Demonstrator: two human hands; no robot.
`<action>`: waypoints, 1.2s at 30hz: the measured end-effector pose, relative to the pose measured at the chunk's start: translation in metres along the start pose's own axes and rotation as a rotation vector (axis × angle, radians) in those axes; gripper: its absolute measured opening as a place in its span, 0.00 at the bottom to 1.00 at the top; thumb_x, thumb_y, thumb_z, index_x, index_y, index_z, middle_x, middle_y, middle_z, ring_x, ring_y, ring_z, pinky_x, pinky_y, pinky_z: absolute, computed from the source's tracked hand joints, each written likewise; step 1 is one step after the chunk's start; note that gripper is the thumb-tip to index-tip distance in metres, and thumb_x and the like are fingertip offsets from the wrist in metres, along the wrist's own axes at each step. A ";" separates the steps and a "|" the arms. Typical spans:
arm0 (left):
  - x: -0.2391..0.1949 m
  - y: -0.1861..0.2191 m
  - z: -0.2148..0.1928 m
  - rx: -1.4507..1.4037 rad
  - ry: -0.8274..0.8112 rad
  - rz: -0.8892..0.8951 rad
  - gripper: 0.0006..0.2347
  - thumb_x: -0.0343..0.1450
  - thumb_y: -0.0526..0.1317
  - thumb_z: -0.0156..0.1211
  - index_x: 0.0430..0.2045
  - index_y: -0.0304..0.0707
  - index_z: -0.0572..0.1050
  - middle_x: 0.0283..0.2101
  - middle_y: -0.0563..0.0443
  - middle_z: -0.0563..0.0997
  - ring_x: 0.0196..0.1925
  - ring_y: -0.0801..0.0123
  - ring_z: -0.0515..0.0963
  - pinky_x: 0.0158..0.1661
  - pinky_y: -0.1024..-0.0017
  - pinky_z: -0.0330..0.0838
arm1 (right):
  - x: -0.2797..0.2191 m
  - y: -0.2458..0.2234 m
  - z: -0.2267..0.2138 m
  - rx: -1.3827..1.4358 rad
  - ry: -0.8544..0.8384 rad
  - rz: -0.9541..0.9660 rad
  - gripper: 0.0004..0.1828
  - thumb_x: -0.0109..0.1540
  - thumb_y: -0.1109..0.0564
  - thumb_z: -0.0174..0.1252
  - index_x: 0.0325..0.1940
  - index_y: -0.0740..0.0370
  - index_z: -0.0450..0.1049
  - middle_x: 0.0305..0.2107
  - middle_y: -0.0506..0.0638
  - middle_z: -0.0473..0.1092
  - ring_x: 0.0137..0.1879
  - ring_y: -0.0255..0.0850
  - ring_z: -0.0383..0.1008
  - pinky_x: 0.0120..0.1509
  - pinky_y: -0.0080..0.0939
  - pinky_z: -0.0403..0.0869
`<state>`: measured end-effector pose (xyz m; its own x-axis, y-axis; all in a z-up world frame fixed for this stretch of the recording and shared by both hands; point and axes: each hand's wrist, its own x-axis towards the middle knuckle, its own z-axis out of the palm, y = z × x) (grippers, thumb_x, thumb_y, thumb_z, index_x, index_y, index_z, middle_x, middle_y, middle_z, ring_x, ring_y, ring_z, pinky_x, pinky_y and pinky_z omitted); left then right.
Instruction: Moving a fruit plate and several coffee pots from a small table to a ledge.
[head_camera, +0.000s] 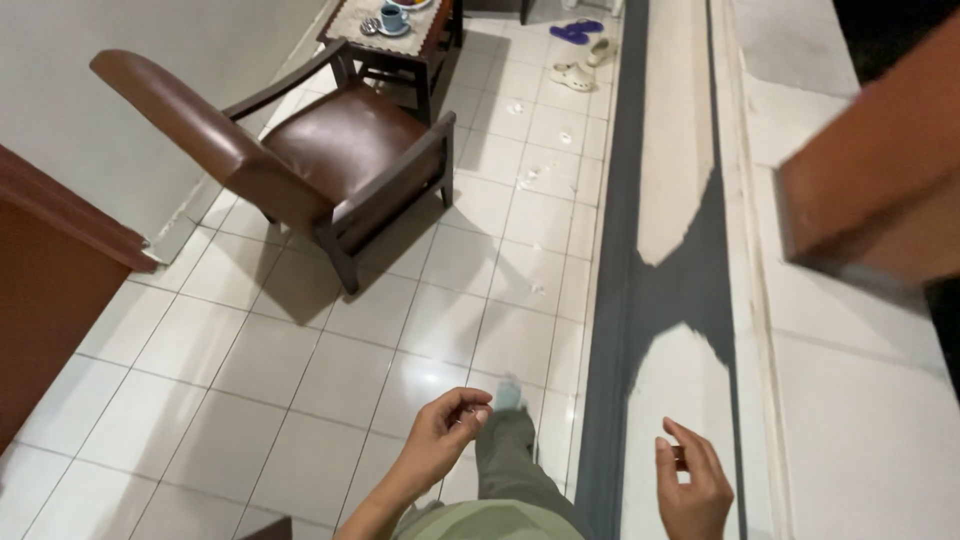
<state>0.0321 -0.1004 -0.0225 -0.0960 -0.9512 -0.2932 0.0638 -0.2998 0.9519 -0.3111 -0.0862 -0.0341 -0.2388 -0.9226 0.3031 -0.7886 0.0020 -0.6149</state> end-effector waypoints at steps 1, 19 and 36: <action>0.025 -0.001 -0.004 -0.003 0.007 0.003 0.11 0.72 0.36 0.61 0.46 0.31 0.79 0.34 0.56 0.79 0.35 0.79 0.74 0.38 0.79 0.73 | 0.027 0.005 0.011 0.002 -0.003 -0.008 0.13 0.63 0.60 0.60 0.52 0.61 0.79 0.43 0.55 0.78 0.41 0.39 0.81 0.41 0.39 0.81; 0.425 0.085 -0.115 -0.127 0.614 0.067 0.08 0.70 0.37 0.63 0.38 0.33 0.80 0.32 0.54 0.80 0.35 0.76 0.76 0.38 0.77 0.73 | 0.530 -0.107 0.263 0.331 -0.416 -0.406 0.14 0.63 0.58 0.59 0.53 0.60 0.78 0.43 0.52 0.79 0.40 0.36 0.82 0.39 0.34 0.80; 0.886 0.269 -0.250 0.121 0.557 0.211 0.08 0.71 0.39 0.63 0.38 0.34 0.79 0.32 0.51 0.82 0.35 0.73 0.78 0.37 0.74 0.76 | 0.893 -0.135 0.459 0.467 -0.389 0.038 0.13 0.65 0.63 0.58 0.53 0.68 0.79 0.41 0.56 0.79 0.42 0.37 0.80 0.47 0.36 0.79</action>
<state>0.2122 -1.0420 -0.0491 0.4427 -0.8940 -0.0685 -0.0915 -0.1210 0.9884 -0.1574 -1.0871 -0.0147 0.0319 -0.9987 0.0407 -0.4308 -0.0505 -0.9010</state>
